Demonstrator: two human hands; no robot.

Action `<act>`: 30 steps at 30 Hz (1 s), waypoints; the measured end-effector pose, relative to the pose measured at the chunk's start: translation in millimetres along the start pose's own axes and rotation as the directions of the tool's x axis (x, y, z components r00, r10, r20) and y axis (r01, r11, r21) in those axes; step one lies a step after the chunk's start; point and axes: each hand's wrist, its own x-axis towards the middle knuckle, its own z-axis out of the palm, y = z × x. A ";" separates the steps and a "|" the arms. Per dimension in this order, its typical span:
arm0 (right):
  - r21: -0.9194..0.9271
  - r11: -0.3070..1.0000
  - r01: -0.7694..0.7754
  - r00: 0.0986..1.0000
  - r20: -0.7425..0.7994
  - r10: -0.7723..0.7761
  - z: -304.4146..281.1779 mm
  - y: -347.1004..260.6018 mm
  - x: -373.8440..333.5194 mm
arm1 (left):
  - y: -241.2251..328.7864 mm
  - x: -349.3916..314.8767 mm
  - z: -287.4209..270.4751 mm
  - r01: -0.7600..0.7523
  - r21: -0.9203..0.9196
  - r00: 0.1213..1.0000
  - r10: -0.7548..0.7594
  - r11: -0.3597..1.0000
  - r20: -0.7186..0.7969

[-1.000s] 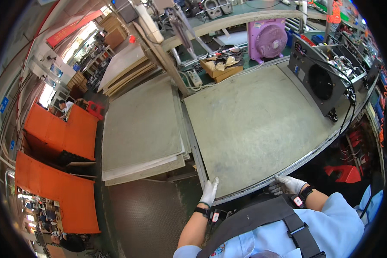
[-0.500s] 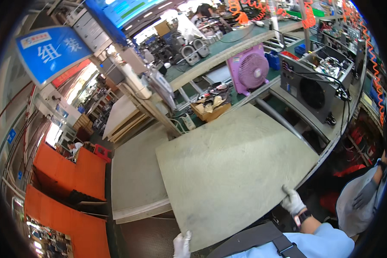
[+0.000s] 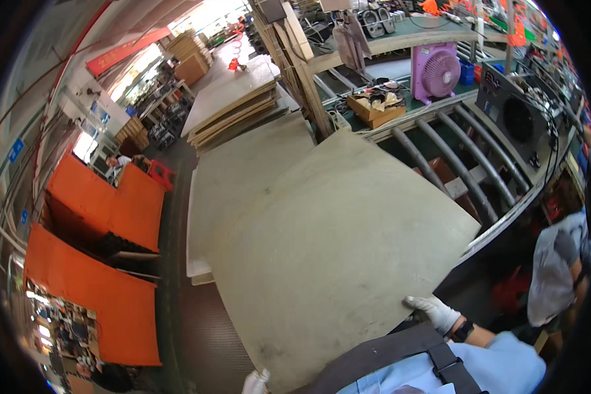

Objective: Assembling electronic components and wiring inside a solar inverter housing on a factory production line.

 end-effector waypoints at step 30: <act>-0.848 0.474 -0.237 0.780 -0.457 -0.428 -97.3 13.7 -120.1 | 63.7 279.1 56.7 0.397 -0.640 0.853 -0.007 0.657 0.522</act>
